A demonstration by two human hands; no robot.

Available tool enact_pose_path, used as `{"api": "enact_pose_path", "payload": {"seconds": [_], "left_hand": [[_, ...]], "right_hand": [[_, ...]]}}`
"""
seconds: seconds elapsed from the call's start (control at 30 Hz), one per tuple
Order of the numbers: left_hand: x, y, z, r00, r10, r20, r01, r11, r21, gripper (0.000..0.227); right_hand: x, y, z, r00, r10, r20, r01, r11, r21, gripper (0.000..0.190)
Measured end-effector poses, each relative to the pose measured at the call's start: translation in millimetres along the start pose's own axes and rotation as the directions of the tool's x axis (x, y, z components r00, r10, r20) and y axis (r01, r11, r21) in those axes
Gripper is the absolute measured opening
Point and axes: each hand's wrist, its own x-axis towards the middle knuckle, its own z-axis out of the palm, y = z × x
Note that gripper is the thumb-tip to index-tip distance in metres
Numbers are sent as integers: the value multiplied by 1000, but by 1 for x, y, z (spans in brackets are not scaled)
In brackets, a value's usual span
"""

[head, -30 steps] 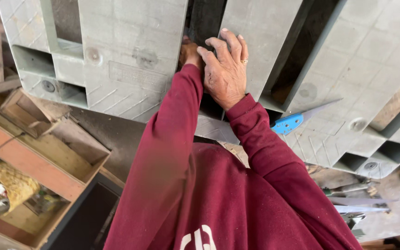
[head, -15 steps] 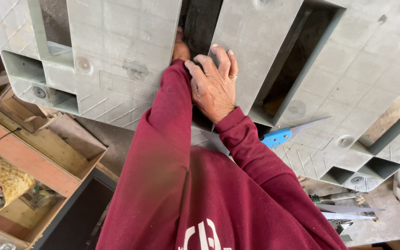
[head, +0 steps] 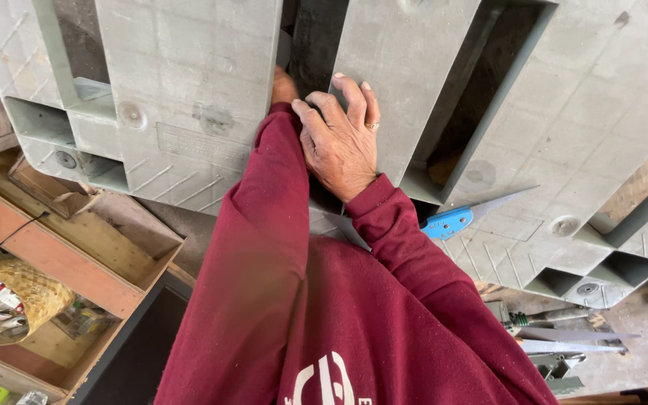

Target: The person cuts a section of a gray plastic pallet using a hand saw and a utility knife, then removes the cut piece. They then use a soldering iron to melt and smooth the edges of the cut section.

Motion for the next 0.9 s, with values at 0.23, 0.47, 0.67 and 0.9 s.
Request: {"api": "enact_pose_path", "payload": {"seconds": [0.23,0.47,0.67,0.9], "left_hand": [[-5,-29,-3,996,-10,86,1,995,100,53],[-3,-54,1,701,666,255,-713,645,277,55],[-7,-26,14,610,744,274,-792,584,176,47],[-120,22,-61,587,705,399,-722,678,-136,36]], "right_hand": [[2,-2,-3,1000,4,-8,-4,1000,20,33],[-1,-3,1,999,-18,-33,19,999,26,37],[1,-3,-1,993,-1,-120,10,997,75,35],[-17,10,20,955,96,-282,-17,962,271,41]]}}
